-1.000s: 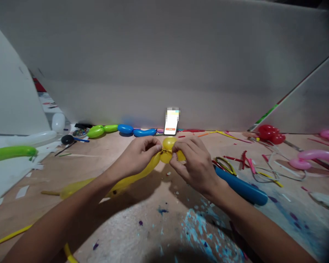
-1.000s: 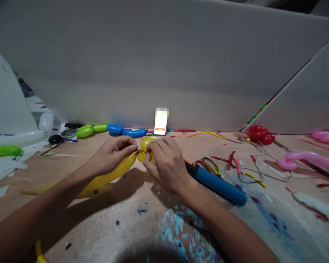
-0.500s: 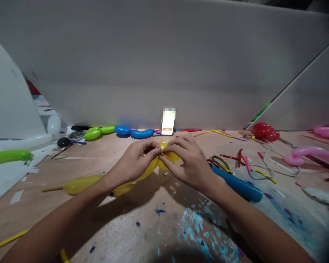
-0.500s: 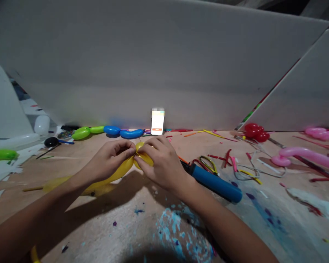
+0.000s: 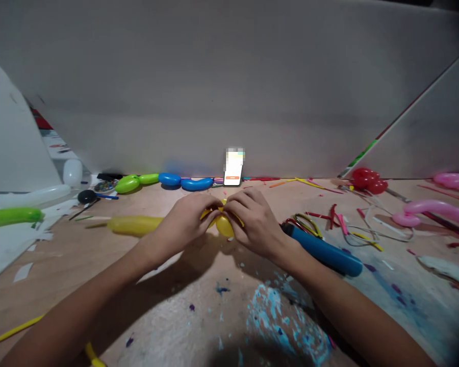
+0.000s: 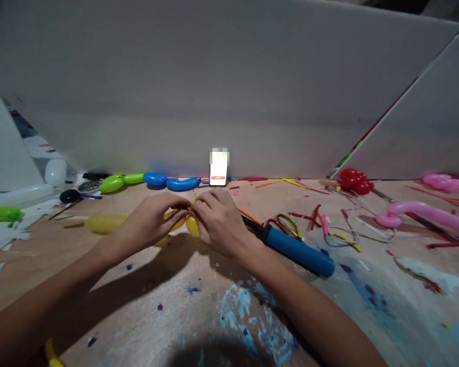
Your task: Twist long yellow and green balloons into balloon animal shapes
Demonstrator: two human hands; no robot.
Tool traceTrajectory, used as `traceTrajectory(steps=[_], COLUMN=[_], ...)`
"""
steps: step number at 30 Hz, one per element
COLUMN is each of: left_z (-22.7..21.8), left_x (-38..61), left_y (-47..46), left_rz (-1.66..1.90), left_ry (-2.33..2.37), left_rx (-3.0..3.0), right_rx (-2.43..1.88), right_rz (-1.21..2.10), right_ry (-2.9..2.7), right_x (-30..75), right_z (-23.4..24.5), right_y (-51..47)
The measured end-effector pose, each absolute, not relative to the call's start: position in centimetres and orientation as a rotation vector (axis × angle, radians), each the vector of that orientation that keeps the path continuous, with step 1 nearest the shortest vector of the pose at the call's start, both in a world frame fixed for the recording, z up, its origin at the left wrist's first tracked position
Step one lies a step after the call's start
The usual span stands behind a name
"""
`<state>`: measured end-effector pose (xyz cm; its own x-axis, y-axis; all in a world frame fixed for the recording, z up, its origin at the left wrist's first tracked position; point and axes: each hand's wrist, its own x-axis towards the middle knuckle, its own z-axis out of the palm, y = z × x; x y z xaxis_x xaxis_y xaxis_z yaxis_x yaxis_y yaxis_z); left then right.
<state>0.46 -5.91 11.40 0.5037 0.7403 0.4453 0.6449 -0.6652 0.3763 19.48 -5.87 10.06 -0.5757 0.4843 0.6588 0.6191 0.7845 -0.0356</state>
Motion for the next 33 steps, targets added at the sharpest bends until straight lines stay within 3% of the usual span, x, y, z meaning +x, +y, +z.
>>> traceTrajectory(steps=[8, 15, 21, 33], left_z=[11.7, 13.2, 13.9, 13.1], left_x=[-0.5, -0.6, 0.6, 1.7], left_y=[-5.8, -5.6, -5.2, -4.2], left_rz=[0.871, 0.553, 0.473, 0.506], left_ry=[1.157, 0.963, 1.130, 1.533], left_rx=[2.758, 2.764, 2.963, 2.891], right_rx=[-0.756, -0.701, -0.635, -0.802], right_rz=[-0.450, -0.762, -0.920, -0.707], right_ry=[-2.318, -2.582, -2.754, -2.849], right_x=[19.2, 19.2, 20.1, 22.2], right_z=[9.6, 10.1, 12.3, 10.9], right_y=[-5.5, -5.7, -5.9, -6.8])
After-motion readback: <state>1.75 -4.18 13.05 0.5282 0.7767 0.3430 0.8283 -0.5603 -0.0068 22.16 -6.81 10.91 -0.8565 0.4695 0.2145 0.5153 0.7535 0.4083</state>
